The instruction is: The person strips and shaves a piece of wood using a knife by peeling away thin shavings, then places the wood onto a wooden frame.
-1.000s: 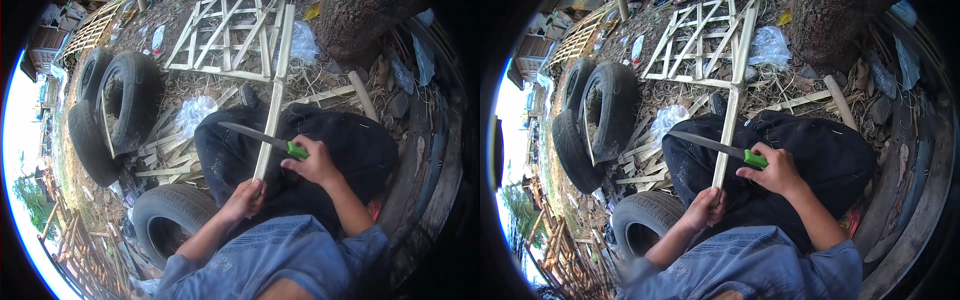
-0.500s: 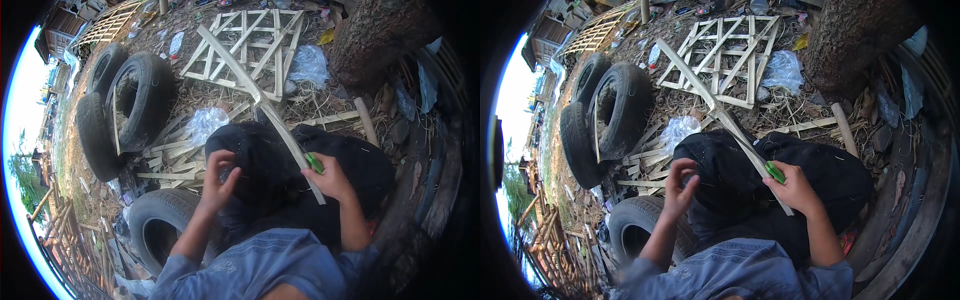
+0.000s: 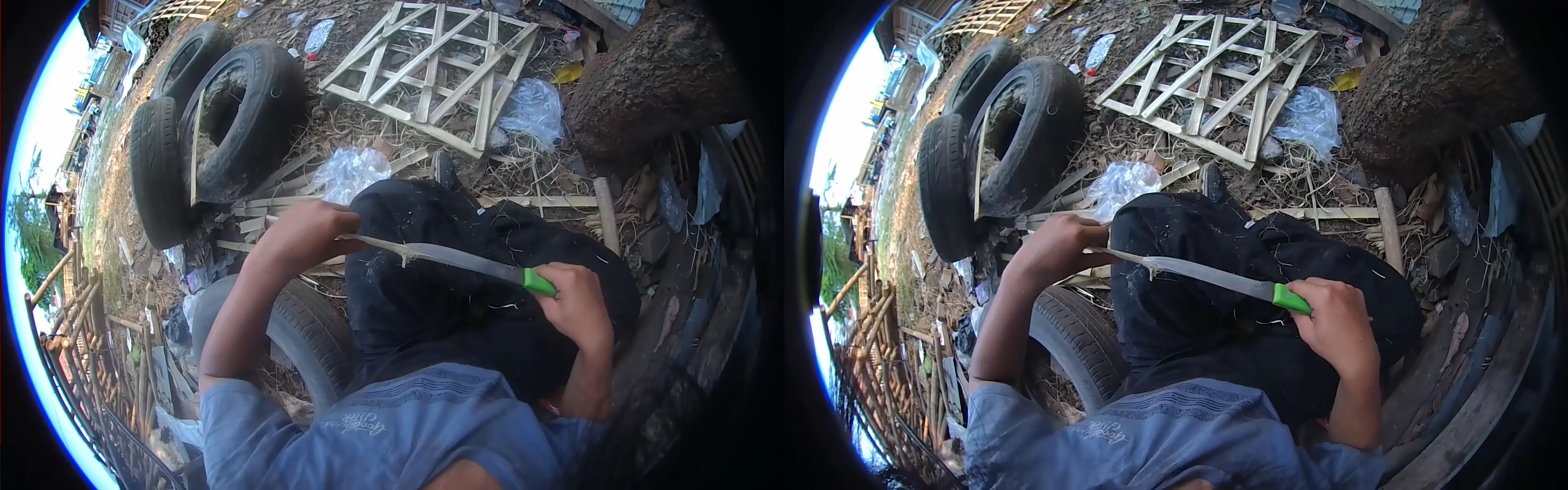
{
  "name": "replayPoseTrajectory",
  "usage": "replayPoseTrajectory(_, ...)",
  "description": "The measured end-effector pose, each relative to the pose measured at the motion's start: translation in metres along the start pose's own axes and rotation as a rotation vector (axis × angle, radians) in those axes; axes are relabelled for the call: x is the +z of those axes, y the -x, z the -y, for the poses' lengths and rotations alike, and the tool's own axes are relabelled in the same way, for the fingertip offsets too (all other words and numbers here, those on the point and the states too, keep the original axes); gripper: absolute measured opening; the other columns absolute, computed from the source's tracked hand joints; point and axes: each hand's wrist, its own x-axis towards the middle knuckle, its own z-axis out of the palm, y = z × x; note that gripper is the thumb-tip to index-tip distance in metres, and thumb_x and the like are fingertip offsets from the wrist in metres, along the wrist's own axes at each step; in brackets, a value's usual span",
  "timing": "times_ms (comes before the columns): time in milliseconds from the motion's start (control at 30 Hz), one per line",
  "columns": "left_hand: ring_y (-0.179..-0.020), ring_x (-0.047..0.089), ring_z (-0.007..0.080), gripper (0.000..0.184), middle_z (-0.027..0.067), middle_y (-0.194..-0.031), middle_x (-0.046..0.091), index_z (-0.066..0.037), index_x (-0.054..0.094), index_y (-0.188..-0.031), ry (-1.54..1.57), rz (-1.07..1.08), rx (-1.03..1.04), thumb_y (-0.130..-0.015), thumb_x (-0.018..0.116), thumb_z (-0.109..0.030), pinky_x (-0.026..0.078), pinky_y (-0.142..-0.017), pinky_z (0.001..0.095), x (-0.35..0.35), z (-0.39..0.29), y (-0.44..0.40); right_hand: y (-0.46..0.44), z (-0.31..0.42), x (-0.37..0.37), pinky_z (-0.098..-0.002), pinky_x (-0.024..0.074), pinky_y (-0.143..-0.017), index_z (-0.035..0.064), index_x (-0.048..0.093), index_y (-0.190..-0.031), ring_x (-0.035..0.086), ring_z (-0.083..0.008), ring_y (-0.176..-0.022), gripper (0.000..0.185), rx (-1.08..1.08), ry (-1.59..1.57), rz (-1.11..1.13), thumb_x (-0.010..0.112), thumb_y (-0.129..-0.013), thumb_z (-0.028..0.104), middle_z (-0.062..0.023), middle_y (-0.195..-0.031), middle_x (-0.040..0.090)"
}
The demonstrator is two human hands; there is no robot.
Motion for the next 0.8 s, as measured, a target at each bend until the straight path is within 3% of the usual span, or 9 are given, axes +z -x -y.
replayPoseTrajectory(67, -0.076, 0.062, 0.0333, 0.021, 0.0116, -0.071, 0.062, -0.004, 0.065, -0.091, 0.073, -0.049, 0.048, -0.081, 0.070, -0.022, 0.048, -0.069, 0.0428, 0.024, 0.010, 0.003, -0.002, 0.001, -0.004, -0.0421, 0.0463, -0.062, 0.0061, 0.066, -0.094, 0.061, -0.0375, -0.075, 0.018, -0.002, 0.067, -0.084, 0.068, -0.077, 0.010, -0.0164, -0.081, 0.064)
replayPoseTrajectory(133, -0.065, 0.060, 0.0357, 0.020, 0.0130, -0.065, 0.059, -0.004, 0.064, -0.092, 0.140, -0.095, 0.100, -0.083, 0.069, -0.021, 0.045, -0.059, 0.0428, 0.041, 0.012, 0.009, -0.001, 0.007, -0.015, -0.0370, 0.0453, -0.058, 0.0045, 0.064, -0.099, 0.063, -0.0289, -0.065, 0.021, 0.100, 0.048, -0.471, 0.069, -0.081, 0.013, -0.0124, -0.075, 0.063)
replayPoseTrajectory(200, -0.060, 0.056, 0.0306, 0.016, 0.0152, -0.065, 0.057, -0.004, 0.063, -0.092, 0.335, -0.054, -0.130, -0.088, 0.065, -0.019, 0.044, -0.059, 0.0398, 0.056, 0.010, 0.017, 0.003, 0.003, -0.023, -0.0283, 0.0404, -0.054, 0.0014, 0.061, -0.101, 0.053, -0.0133, -0.056, 0.023, 0.212, -0.159, -0.633, 0.068, -0.086, 0.018, -0.0050, -0.066, 0.055)
replayPoseTrajectory(233, -0.054, 0.047, 0.0189, 0.018, 0.0088, -0.060, 0.053, -0.002, 0.060, -0.090, 0.459, -0.074, -0.139, -0.093, 0.061, -0.020, 0.040, -0.055, 0.0344, 0.073, 0.015, 0.019, 0.001, -0.009, -0.016, -0.0236, 0.0331, -0.051, -0.0007, 0.059, -0.094, 0.040, -0.0058, -0.056, 0.025, 0.143, -0.299, -0.754, 0.060, -0.093, 0.024, 0.0003, -0.063, 0.046)
replayPoseTrajectory(400, -0.058, 0.039, 0.0058, 0.036, -0.0054, -0.063, 0.043, -0.001, 0.056, -0.081, 0.838, -0.172, -0.248, -0.101, 0.047, -0.030, 0.034, -0.052, 0.0253, 0.127, 0.004, 0.028, -0.024, -0.012, 0.023, -0.0296, 0.0309, -0.046, 0.0001, 0.055, -0.084, 0.043, -0.0097, -0.050, 0.033, 0.125, -0.447, -0.454, 0.047, -0.099, 0.028, -0.0057, -0.056, 0.046)
replayPoseTrajectory(467, -0.060, 0.046, 0.0119, 0.043, 0.0041, -0.062, 0.050, 0.002, 0.056, -0.080, 0.960, -0.074, -0.447, -0.101, 0.045, -0.034, 0.041, -0.056, 0.0313, 0.138, -0.002, 0.029, -0.043, -0.001, 0.048, -0.0403, 0.0405, -0.052, 0.0005, 0.054, -0.080, 0.057, -0.0374, -0.058, 0.031, 0.092, -0.359, -0.342, 0.053, -0.096, 0.027, -0.0171, -0.063, 0.056)
replayPoseTrajectory(500, -0.059, 0.045, 0.0091, 0.045, 0.0017, -0.061, 0.048, 0.001, 0.056, -0.078, 0.998, -0.092, -0.453, -0.101, 0.043, -0.035, 0.039, -0.055, 0.0290, 0.146, -0.006, 0.029, -0.051, 0.003, 0.062, -0.0437, 0.0429, -0.054, 0.0016, 0.056, -0.081, 0.058, -0.0419, -0.065, 0.031, 0.064, -0.345, -0.298, 0.055, -0.095, 0.029, -0.0188, -0.066, 0.058)
replayPoseTrajectory(733, -0.050, 0.043, 0.0126, 0.039, 0.0103, -0.054, 0.049, 0.003, 0.056, -0.076, 0.883, -0.362, -0.455, -0.100, 0.048, -0.027, 0.040, -0.050, 0.0329, 0.176, -0.014, 0.016, -0.101, 0.008, 0.119, -0.0449, 0.0495, -0.053, 0.0051, 0.052, -0.078, 0.063, -0.0350, -0.063, 0.035, -0.072, -0.085, -0.176, 0.055, -0.093, 0.037, -0.0129, -0.065, 0.061)
replayPoseTrajectory(800, -0.053, 0.042, 0.0069, 0.035, 0.0012, -0.055, 0.047, 0.003, 0.055, -0.075, 0.829, -0.395, -0.502, -0.099, 0.050, -0.022, 0.037, -0.049, 0.0281, 0.178, -0.015, 0.015, -0.110, 0.003, 0.122, -0.0417, 0.0512, -0.051, 0.0064, 0.053, -0.076, 0.064, -0.0314, -0.060, 0.037, -0.110, 0.028, -0.149, 0.055, -0.093, 0.040, -0.0112, -0.065, 0.062)
